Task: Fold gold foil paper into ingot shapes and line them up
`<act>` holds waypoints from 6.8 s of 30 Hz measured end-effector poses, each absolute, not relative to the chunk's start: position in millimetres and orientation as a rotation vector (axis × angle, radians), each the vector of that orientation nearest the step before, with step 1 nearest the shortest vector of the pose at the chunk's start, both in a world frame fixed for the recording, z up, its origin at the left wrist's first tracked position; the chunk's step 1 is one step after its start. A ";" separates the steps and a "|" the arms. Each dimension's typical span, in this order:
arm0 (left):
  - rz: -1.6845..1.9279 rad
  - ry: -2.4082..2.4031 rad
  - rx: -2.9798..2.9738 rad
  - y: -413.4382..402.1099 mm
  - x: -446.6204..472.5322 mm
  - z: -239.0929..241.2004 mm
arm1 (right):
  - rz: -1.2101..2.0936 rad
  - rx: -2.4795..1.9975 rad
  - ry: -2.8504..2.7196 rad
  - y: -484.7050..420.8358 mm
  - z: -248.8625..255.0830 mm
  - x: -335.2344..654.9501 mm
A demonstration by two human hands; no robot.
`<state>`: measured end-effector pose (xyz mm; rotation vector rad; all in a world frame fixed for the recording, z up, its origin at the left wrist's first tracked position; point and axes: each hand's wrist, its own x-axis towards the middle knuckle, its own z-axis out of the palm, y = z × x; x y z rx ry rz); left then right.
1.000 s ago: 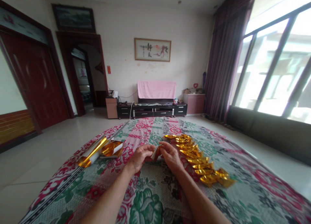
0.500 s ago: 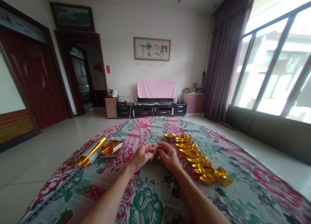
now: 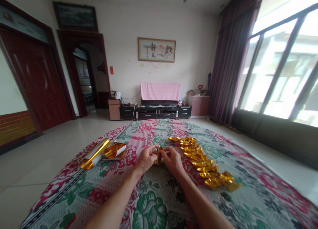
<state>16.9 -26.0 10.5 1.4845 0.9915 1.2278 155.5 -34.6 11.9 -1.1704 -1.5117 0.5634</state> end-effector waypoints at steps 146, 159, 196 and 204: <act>0.872 1.481 2.533 -35.6 -8.3 13.4 | -0.012 -1.209 -2.138 -47.6 11.6 180.6; 0.851 1.442 2.504 -32.4 -8.9 12.1 | 0.020 -1.185 -2.122 -44.3 10.7 182.2; 0.647 2.017 2.284 -30.1 7.5 16.5 | -0.074 -1.661 -1.959 -42.7 16.1 170.9; 0.598 2.096 2.269 -37.1 11.7 22.9 | -0.071 -1.667 -1.947 -40.3 12.4 171.0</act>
